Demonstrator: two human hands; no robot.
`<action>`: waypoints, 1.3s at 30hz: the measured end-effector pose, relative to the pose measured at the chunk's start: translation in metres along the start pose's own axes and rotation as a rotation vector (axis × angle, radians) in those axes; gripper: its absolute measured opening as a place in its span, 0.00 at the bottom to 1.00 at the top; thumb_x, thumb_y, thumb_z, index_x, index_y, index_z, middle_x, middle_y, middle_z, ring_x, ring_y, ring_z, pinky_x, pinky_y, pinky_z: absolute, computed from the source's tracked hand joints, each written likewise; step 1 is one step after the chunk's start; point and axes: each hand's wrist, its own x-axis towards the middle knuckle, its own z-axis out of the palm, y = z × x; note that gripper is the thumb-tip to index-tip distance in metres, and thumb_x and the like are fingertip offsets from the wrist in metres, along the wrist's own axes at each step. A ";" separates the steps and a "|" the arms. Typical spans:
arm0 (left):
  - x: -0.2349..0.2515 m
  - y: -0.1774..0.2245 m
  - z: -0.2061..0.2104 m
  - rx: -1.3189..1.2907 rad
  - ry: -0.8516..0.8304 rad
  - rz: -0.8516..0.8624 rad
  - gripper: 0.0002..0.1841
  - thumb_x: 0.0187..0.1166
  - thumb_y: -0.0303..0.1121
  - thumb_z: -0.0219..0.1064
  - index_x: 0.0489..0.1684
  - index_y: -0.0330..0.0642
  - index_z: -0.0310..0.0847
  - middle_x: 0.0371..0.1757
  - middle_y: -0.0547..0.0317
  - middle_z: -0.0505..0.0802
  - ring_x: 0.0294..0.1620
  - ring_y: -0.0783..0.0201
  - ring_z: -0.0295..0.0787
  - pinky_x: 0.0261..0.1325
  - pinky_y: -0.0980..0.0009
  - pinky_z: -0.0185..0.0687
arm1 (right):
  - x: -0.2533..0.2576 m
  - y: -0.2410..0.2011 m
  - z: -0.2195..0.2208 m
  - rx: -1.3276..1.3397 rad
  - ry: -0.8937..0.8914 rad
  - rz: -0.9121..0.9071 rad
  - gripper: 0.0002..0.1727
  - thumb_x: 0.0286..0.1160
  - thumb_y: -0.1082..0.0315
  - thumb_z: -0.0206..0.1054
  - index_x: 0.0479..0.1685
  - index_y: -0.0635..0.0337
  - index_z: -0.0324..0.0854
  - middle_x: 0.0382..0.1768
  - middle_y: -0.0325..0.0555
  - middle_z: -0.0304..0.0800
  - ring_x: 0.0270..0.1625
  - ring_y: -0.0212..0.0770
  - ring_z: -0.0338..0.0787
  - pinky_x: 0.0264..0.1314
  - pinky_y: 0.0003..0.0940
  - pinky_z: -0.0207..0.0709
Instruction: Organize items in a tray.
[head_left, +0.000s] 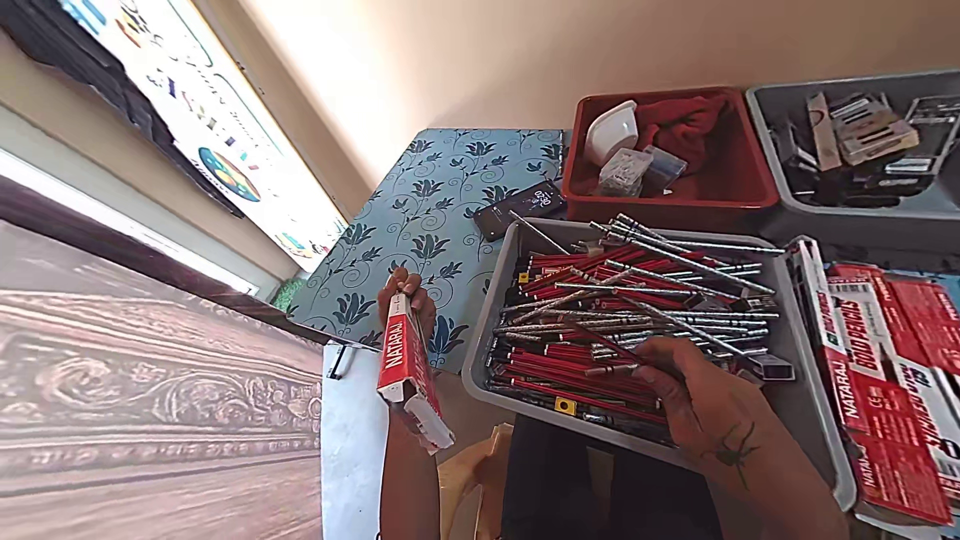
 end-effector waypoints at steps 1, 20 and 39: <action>0.001 0.000 0.001 -0.011 0.006 0.005 0.10 0.86 0.34 0.60 0.39 0.39 0.84 0.35 0.57 0.91 0.28 0.68 0.91 0.31 0.81 0.87 | 0.000 0.001 0.001 -0.003 0.024 -0.025 0.22 0.91 0.59 0.48 0.59 0.64 0.84 0.36 0.51 0.93 0.37 0.48 0.93 0.39 0.42 0.85; 0.004 -0.004 -0.004 0.046 0.040 0.072 0.08 0.81 0.35 0.67 0.39 0.40 0.88 0.32 0.59 0.92 0.26 0.70 0.91 0.30 0.80 0.87 | -0.005 0.001 -0.003 0.285 0.419 -0.113 0.10 0.84 0.61 0.65 0.52 0.58 0.79 0.48 0.36 0.91 0.56 0.17 0.86 0.62 0.13 0.78; 0.006 -0.006 0.003 0.000 0.103 0.089 0.15 0.87 0.33 0.57 0.37 0.33 0.87 0.32 0.52 0.93 0.26 0.66 0.92 0.28 0.77 0.89 | -0.002 -0.009 -0.005 0.601 0.688 -0.067 0.64 0.70 0.76 0.72 0.93 0.33 0.19 0.71 0.28 0.82 0.54 0.33 0.96 0.57 0.31 0.94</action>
